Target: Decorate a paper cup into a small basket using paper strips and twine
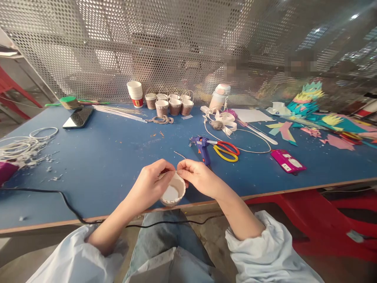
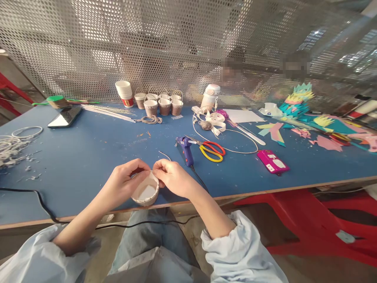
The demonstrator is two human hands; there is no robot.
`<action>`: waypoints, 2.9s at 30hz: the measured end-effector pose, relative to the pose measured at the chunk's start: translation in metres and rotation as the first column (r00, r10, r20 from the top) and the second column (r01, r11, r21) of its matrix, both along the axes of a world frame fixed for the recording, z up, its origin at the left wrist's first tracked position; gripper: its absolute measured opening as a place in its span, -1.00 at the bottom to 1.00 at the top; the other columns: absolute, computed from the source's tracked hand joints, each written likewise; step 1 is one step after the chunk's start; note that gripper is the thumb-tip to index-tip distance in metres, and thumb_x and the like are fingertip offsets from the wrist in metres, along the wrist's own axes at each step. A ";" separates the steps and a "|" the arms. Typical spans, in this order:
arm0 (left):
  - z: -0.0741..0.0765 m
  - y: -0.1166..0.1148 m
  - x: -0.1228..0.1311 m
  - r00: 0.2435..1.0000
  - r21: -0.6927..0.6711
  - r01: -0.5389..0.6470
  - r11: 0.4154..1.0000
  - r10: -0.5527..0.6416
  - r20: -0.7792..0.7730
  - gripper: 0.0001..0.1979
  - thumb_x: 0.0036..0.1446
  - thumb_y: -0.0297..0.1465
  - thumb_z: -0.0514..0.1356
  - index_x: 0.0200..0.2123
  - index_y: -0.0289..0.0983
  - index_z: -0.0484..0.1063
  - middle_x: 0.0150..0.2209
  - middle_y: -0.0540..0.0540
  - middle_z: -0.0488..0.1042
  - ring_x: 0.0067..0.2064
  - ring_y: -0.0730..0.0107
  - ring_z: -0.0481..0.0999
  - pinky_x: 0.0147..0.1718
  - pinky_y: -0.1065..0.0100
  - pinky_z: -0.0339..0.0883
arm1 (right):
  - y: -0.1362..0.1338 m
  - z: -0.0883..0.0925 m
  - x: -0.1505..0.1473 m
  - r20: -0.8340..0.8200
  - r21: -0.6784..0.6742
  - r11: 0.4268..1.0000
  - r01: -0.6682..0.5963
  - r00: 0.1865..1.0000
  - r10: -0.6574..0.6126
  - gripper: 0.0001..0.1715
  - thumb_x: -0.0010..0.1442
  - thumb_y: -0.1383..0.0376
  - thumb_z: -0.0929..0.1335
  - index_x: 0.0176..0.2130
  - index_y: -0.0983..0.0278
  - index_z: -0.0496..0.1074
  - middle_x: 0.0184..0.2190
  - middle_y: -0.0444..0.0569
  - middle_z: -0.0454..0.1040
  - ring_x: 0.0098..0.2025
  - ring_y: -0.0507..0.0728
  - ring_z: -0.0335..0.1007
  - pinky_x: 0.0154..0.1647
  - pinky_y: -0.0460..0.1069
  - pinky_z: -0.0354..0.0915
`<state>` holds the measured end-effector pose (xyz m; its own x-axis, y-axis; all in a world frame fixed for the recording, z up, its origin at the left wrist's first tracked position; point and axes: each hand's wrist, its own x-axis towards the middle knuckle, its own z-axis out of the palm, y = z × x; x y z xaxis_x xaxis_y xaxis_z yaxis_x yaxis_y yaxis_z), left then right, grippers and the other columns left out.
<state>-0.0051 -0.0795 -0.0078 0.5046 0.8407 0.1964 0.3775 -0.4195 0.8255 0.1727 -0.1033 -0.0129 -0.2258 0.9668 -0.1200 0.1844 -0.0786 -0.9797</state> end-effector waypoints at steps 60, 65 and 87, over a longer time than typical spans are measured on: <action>-0.011 -0.014 0.006 0.930 -0.496 -0.089 0.864 0.250 0.268 -0.73 -0.09 -0.42 0.15 -0.23 -0.24 0.45 -0.32 0.02 0.48 -0.41 0.46 0.39 -0.47 0.47 0.23 | -0.048 0.005 -0.006 0.137 0.133 0.973 0.189 0.969 -0.207 -0.65 0.19 0.11 0.35 -0.09 0.23 0.30 -0.28 -0.11 0.32 -0.38 0.01 0.31 -0.34 -0.05 0.29; -0.013 -0.020 0.000 0.922 -0.568 -0.035 0.822 0.246 0.300 -0.68 -0.01 -0.31 0.21 -0.14 -0.26 0.44 -0.28 -0.06 0.53 -0.34 0.36 0.46 -0.42 0.43 0.29 | -0.061 0.008 -0.015 0.222 0.142 0.980 0.138 0.961 -0.168 -0.67 0.15 0.24 0.35 -0.10 0.22 0.22 -0.31 -0.13 0.36 -0.42 0.00 0.31 -0.36 -0.05 0.29; -0.060 -0.075 0.005 0.929 0.340 -0.328 0.881 0.237 0.283 -0.54 0.16 -0.44 0.20 0.12 -0.22 0.20 0.02 -0.25 0.31 0.10 0.17 0.33 -0.01 0.17 0.36 | -0.037 -0.008 -0.006 0.288 0.383 0.905 0.187 0.907 -0.309 -0.82 0.20 0.35 0.22 -0.19 0.25 0.34 -0.36 -0.08 0.44 -0.36 0.07 0.37 -0.38 -0.05 0.28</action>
<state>0.0003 -0.1547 -0.0682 0.1599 0.7800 0.6050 0.3495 -0.6180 0.7043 0.1669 -0.1402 -0.0209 0.0214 0.9796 0.1997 0.5232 0.1593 -0.8372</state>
